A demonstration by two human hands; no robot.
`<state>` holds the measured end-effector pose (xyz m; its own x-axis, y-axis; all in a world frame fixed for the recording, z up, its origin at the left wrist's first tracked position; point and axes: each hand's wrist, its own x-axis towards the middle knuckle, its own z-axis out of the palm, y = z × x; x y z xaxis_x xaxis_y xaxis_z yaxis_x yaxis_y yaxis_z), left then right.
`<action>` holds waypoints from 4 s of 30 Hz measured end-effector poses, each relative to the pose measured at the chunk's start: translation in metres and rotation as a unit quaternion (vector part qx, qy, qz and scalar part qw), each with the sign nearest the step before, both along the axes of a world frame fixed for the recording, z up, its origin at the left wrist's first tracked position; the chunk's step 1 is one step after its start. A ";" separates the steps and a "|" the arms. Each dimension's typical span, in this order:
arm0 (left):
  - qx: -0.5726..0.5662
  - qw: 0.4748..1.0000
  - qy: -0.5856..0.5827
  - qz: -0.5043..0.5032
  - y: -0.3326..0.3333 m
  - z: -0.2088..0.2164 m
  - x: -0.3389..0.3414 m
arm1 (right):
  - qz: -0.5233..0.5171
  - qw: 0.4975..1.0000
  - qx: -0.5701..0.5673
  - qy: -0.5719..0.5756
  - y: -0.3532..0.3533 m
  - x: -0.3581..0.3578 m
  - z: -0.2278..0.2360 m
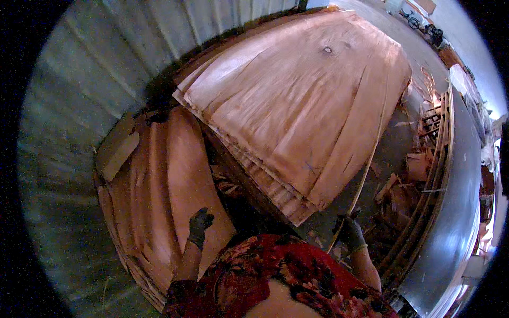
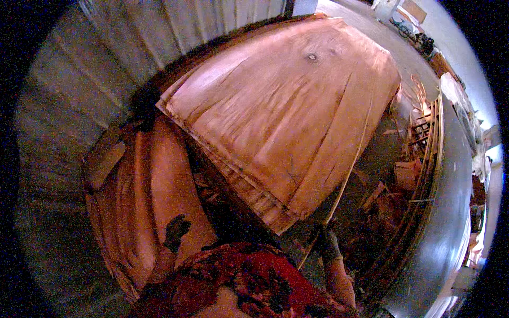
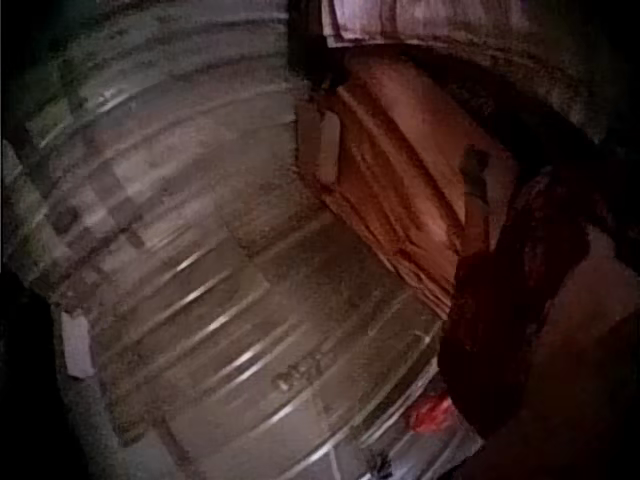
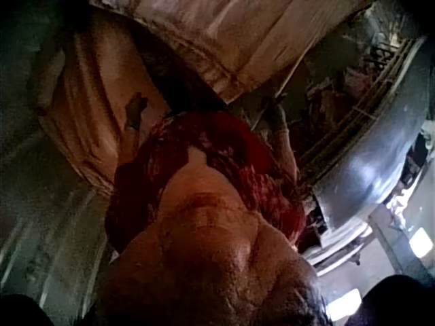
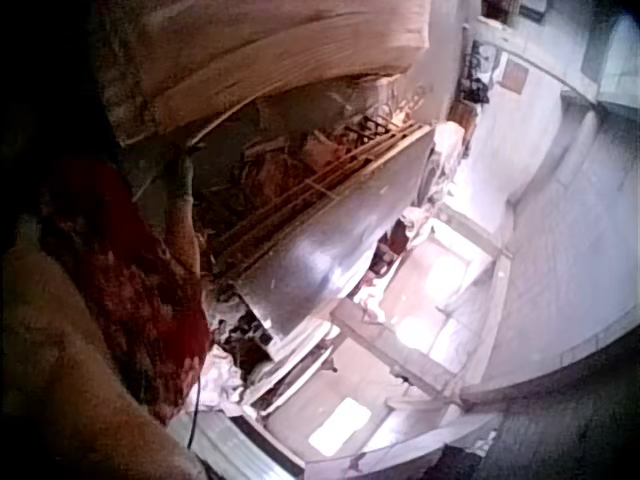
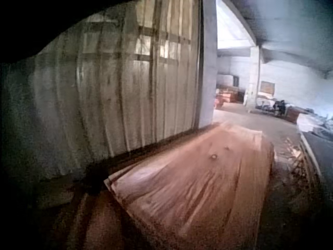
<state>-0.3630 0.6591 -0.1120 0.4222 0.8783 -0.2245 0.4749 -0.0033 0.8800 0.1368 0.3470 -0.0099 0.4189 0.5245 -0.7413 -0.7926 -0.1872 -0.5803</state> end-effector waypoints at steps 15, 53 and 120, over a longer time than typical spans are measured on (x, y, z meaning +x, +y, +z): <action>-0.235 0.957 -0.133 0.104 0.184 0.046 0.032 | 0.164 0.967 -0.110 -0.162 -0.022 -0.065 -0.093; -0.089 0.936 -0.249 -0.233 0.540 0.161 0.323 | -0.245 0.910 -0.218 -0.253 0.187 -0.167 -0.078; -0.329 0.883 -0.209 -0.263 0.064 -0.006 0.546 | -0.285 0.951 -0.013 0.118 -0.062 -0.307 -0.135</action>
<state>0.1833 0.7235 -0.1181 0.8994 0.2741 -0.3404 0.1930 0.4497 0.8721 -0.1700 0.2848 -0.1448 0.4503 0.2421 -0.8594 -0.8769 0.3010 -0.3747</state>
